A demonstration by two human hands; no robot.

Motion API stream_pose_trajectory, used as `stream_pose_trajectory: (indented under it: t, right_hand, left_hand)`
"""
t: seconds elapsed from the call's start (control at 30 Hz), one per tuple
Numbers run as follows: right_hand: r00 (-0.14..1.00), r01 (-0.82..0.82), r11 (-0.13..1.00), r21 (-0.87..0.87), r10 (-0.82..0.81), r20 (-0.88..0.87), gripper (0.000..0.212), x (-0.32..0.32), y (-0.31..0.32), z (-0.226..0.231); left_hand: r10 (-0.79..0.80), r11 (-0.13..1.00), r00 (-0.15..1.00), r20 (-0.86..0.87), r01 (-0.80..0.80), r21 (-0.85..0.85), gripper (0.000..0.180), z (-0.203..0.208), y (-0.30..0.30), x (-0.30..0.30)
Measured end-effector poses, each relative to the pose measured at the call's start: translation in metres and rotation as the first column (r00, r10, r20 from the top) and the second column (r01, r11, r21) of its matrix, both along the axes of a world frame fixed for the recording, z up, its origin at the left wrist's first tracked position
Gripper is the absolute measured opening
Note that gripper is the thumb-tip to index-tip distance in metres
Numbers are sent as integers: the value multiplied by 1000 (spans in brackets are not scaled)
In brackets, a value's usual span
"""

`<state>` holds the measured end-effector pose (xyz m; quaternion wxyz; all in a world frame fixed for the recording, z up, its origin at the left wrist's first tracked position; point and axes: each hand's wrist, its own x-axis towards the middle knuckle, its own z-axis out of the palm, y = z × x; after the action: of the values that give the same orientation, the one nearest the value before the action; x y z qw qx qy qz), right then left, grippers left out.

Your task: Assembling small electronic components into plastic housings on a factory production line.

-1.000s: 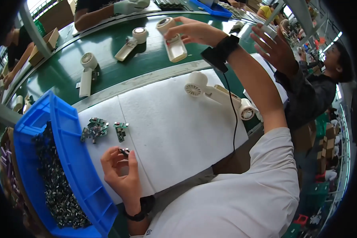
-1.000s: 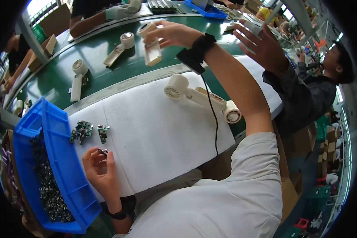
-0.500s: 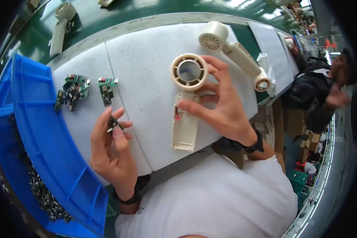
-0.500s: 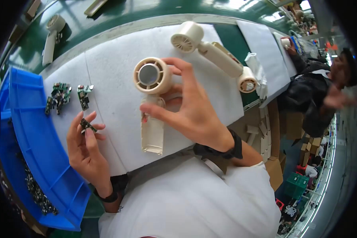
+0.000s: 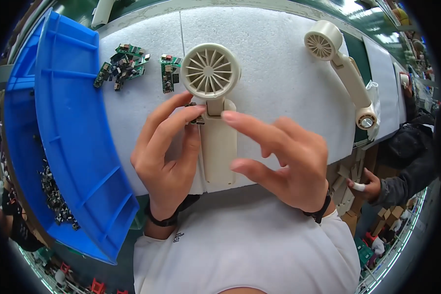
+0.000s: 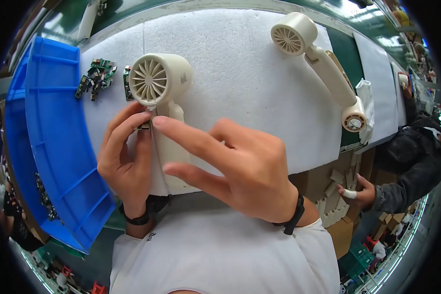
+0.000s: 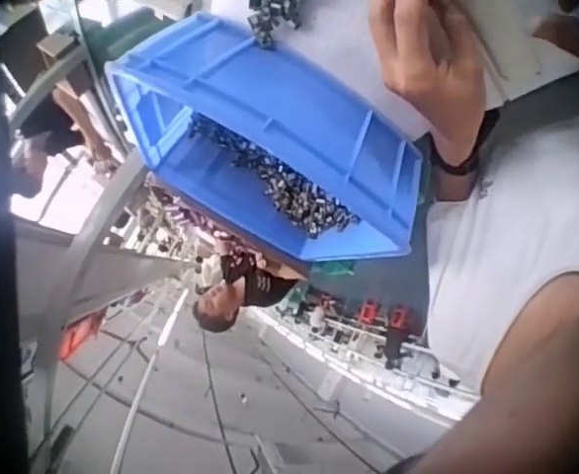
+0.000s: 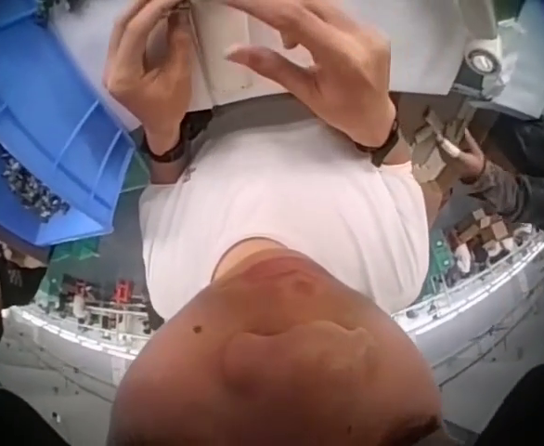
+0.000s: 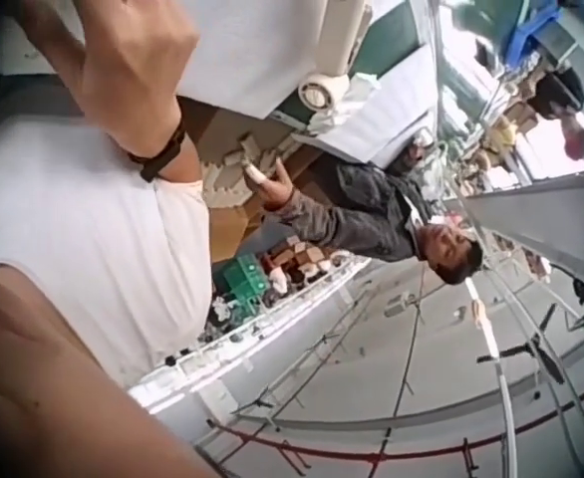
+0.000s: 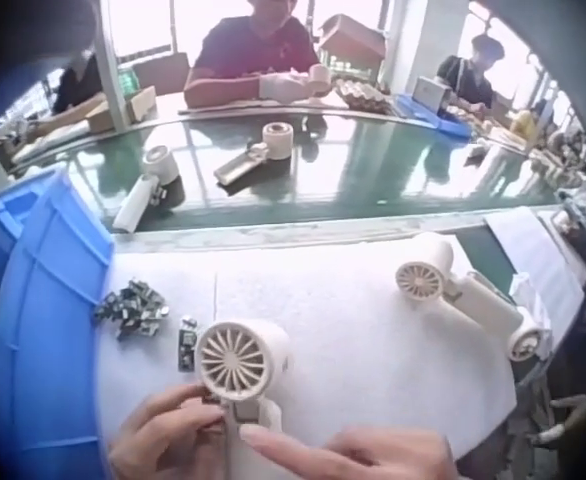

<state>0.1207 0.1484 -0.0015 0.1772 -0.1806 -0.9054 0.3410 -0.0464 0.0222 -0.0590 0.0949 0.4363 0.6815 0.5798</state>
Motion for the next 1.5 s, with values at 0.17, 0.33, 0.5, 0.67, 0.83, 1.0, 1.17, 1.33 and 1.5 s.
stream_pose_trajectory:
  t: [0.17, 0.33, 0.5, 0.67, 0.83, 1.0, 1.17, 1.33, 1.5]
  right_hand:
    - [997, -33, 997, 77, 27, 73, 67, -22, -12, -15]
    - [994, -21, 994, 106, 9, 110, 70, -26, -18, -17]
    - [980, 3, 987, 162, -35, 194, 58, -36, -23, -12]
    - [972, 1, 975, 224, -54, 230, 39, -37, -24, -15]
    - [992, 125, 992, -12, -124, 15, 23, -25, -22, -19]
    - [986, 105, 991, 86, -92, -142, 19, 6, -10, -23]
    - [997, 71, 997, 37, -69, -38, 19, 21, -13, -10]
    - [958, 274, 955, -115, -281, -51, 25, 38, -20, -18]
    - [934, 356, 909, -218, -353, 54, 31, 47, -19, -20]
  left_hand:
    - [47, 997, 998, 37, -49, 60, 30, -1, 0, -1]
    - [128, 984, 990, 64, -135, 119, 29, -5, -1, 0]
    - [184, 975, 980, 76, -192, 112, 30, 1, -4, 4]
    - [135, 985, 978, 157, -149, 81, 30, 1, -14, 6]
    - [48, 975, 978, 205, -91, 205, 31, -4, -11, 6]
    - [-118, 969, 984, 131, 85, 233, 40, 4, -11, 2]
    - [-291, 949, 954, 77, 277, 150, 43, 8, -14, 4]
    - [-380, 924, 917, 122, 370, 101, 31, 16, -13, 23]
    - [-520, 854, 851, 78, 513, 87, 39, 17, -9, 33]
